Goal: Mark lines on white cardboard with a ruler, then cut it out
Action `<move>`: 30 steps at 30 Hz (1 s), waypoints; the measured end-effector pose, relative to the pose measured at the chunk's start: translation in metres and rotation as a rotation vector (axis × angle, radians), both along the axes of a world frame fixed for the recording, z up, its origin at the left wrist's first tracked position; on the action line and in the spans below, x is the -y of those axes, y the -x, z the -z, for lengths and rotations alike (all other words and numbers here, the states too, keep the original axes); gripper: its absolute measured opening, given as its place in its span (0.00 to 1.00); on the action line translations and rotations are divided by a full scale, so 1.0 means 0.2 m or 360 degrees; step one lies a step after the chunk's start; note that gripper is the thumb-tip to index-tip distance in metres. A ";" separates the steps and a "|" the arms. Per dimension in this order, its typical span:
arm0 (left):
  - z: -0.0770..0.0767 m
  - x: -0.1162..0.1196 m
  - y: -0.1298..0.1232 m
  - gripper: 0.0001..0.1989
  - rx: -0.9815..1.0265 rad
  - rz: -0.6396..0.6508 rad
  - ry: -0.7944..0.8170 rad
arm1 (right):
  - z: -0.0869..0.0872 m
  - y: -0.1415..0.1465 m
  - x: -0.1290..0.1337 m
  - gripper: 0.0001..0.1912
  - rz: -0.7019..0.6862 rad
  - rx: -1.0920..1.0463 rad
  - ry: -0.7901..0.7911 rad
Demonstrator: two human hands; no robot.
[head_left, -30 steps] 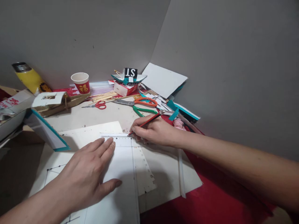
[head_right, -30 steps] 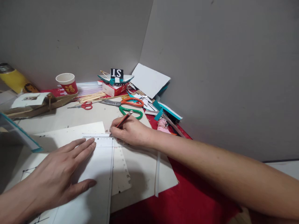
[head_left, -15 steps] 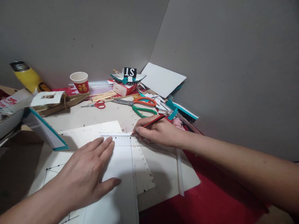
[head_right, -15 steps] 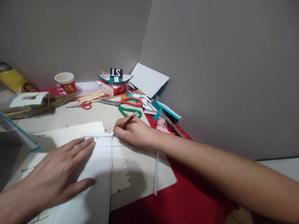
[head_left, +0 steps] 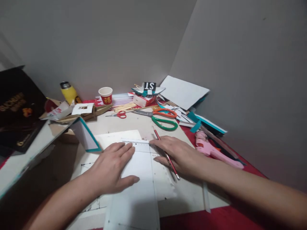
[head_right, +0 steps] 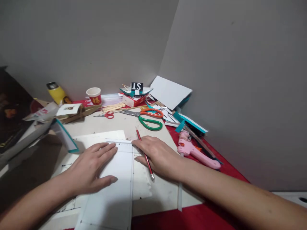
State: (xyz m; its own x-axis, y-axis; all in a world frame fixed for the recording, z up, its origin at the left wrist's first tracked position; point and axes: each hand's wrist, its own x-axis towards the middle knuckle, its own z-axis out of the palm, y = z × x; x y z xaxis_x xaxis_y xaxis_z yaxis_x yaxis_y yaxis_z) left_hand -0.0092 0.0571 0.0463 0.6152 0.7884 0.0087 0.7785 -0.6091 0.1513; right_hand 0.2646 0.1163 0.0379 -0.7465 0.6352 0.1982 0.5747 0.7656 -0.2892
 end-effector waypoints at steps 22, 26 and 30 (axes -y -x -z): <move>-0.60 0.03 0.64 0.16 0.0127 -0.0385 -0.1811 | -0.16 -0.13 0.09 0.22 0.0582 -0.1423 0.0692; -0.65 0.06 0.78 0.19 0.0012 -0.0952 -0.1724 | -0.19 -0.12 0.17 0.22 0.0707 -0.1675 0.1029; -0.66 0.12 0.83 0.24 -0.0104 -0.1163 -0.1510 | -0.18 -0.08 0.26 0.25 0.0729 -0.1732 0.1198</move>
State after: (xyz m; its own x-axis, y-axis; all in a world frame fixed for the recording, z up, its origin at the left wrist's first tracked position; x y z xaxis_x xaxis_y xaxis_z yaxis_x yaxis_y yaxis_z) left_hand -0.1757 0.0330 0.1779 0.0460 0.6475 0.7607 0.9761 0.1326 -0.1720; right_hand 0.2815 0.0650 0.0748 -0.1405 0.9891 0.0435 -0.0469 0.0372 -0.9982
